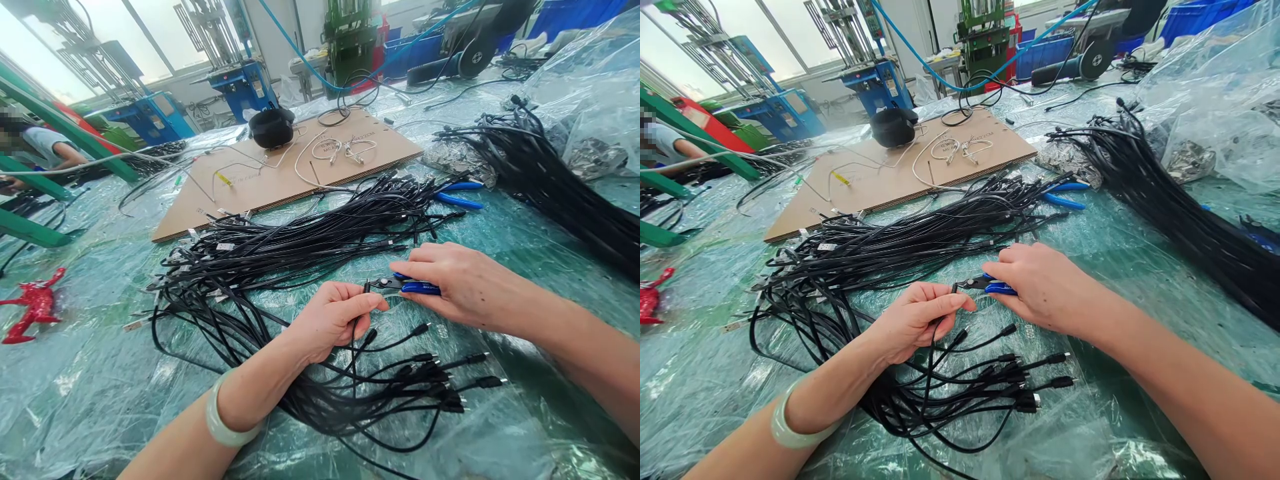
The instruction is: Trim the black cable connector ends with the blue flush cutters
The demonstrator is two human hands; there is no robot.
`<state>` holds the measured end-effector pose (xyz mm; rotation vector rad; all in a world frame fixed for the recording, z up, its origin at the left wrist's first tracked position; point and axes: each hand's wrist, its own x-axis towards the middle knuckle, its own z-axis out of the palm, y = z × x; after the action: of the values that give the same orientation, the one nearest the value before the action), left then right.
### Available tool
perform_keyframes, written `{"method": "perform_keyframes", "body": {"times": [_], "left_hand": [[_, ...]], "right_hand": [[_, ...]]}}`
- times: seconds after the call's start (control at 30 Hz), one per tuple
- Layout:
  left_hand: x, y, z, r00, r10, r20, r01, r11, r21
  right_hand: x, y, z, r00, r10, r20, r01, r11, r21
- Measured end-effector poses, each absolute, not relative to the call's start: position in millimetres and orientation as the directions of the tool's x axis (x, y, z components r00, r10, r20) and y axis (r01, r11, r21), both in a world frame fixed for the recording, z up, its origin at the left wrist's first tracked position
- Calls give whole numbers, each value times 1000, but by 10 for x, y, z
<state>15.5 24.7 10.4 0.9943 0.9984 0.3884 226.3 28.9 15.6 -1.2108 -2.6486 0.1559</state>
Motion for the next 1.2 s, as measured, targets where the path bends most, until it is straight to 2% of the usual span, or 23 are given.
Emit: {"method": "perform_keyframes", "body": {"times": [0.23,0.5,0.77,1.07,1.2], "left_hand": [[154,245,116,519,674,-526,150,534,832],[145,246,104,526,675,-517,141,531,836],[150,247,99,526,679,-511,143,522,841],[155,244,110,507,684,-525,153,528,835],[162,246,111,504,682,-529,151,533,832]], "right_hand": [[2279,281,150,-635,756,159,731,655,-191],[2278,271,194,-614,784,92,737,612,-288],[2273,262,185,-609,783,130,755,622,-208],[2252,250,161,-637,739,219,746,663,-67],[2259,247,153,-638,739,214,747,662,-61]]}}
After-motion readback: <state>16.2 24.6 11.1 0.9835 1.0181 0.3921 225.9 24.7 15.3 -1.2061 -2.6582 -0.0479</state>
